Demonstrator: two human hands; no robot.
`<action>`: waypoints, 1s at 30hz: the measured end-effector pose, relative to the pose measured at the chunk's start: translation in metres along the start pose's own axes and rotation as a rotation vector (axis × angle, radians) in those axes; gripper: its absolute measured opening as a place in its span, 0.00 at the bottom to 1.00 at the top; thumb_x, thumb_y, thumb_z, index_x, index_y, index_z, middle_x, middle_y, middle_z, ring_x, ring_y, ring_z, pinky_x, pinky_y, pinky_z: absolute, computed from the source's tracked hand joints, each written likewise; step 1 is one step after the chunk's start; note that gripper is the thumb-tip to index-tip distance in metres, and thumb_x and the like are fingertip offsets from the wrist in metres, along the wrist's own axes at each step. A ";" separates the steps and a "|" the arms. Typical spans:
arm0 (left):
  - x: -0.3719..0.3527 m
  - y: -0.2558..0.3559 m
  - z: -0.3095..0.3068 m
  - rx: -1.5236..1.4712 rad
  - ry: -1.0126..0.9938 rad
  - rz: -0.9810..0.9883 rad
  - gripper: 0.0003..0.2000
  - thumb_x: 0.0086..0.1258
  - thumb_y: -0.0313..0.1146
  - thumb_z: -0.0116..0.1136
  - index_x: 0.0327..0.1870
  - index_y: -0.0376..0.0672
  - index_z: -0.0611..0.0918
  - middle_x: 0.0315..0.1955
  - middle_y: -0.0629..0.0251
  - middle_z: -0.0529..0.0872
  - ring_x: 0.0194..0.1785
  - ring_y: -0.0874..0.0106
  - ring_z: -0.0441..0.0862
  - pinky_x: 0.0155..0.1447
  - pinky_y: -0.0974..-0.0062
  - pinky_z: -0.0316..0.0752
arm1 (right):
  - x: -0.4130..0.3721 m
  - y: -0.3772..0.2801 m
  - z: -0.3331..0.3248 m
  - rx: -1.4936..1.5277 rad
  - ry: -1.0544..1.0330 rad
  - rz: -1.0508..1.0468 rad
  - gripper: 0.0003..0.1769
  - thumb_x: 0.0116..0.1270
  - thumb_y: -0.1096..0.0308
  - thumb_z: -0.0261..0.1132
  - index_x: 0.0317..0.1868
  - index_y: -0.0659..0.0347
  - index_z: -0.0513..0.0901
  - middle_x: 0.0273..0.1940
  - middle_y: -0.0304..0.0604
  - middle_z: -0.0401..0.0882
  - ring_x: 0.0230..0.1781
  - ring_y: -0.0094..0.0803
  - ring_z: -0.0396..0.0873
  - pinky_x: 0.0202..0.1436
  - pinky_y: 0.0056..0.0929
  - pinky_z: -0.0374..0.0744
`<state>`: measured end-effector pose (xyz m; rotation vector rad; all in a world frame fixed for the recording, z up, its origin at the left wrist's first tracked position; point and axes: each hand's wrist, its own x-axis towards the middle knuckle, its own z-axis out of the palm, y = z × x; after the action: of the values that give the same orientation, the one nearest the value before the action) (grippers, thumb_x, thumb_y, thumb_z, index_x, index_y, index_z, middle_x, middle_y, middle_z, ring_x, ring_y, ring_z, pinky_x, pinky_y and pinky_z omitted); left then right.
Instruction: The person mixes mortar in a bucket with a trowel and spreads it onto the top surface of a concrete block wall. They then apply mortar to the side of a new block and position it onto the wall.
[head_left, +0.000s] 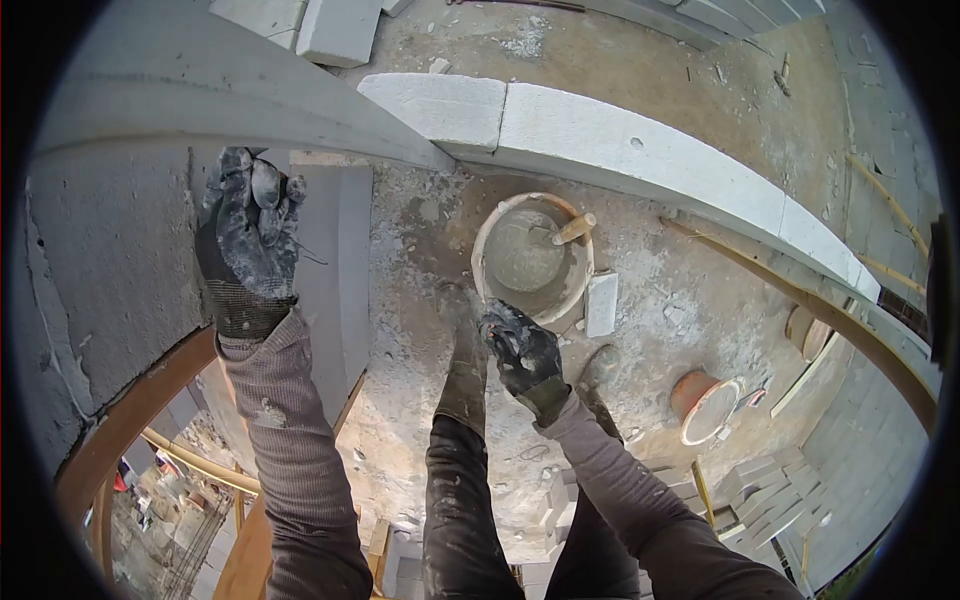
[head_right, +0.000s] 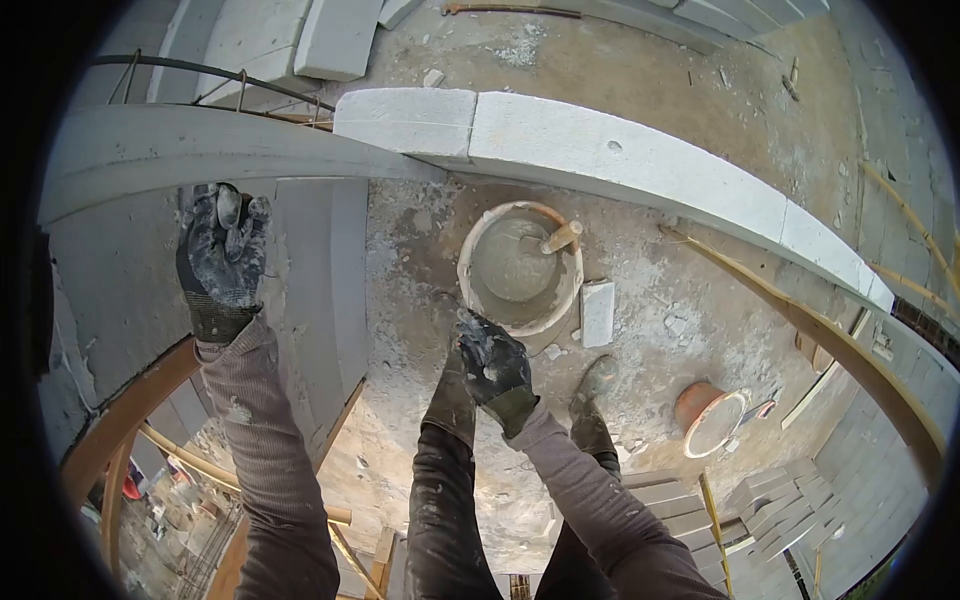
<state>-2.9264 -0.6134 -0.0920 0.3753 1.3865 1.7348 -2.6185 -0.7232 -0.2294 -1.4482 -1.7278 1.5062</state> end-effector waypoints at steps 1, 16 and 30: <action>-0.011 0.003 0.006 0.120 -0.005 0.038 0.12 0.76 0.33 0.48 0.51 0.35 0.79 0.24 0.70 0.73 0.27 0.79 0.69 0.43 0.72 0.75 | -0.012 0.007 -0.009 -0.004 -0.006 -0.018 0.18 0.61 0.76 0.63 0.53 0.66 0.79 0.49 0.48 0.83 0.51 0.35 0.82 0.54 0.29 0.79; -0.088 -0.054 0.075 -0.368 0.114 -0.106 0.15 0.75 0.36 0.54 0.53 0.34 0.77 0.32 0.63 0.82 0.35 0.76 0.77 0.42 0.75 0.76 | -0.027 -0.035 -0.098 0.857 -0.159 0.485 0.18 0.67 0.79 0.59 0.58 0.72 0.75 0.54 0.49 0.80 0.52 0.33 0.79 0.58 0.30 0.78; -0.074 -0.079 0.104 -0.146 0.052 -0.147 0.10 0.67 0.29 0.59 0.47 0.36 0.83 0.36 0.64 0.85 0.35 0.77 0.82 0.40 0.80 0.79 | 0.112 -0.171 -0.067 0.797 -0.162 -0.067 0.24 0.69 0.70 0.61 0.63 0.69 0.71 0.57 0.48 0.76 0.56 0.31 0.75 0.60 0.31 0.76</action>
<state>-2.7775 -0.6018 -0.1086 0.1451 1.2815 1.7220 -2.6750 -0.5709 -0.0879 -0.8561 -1.0142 1.9878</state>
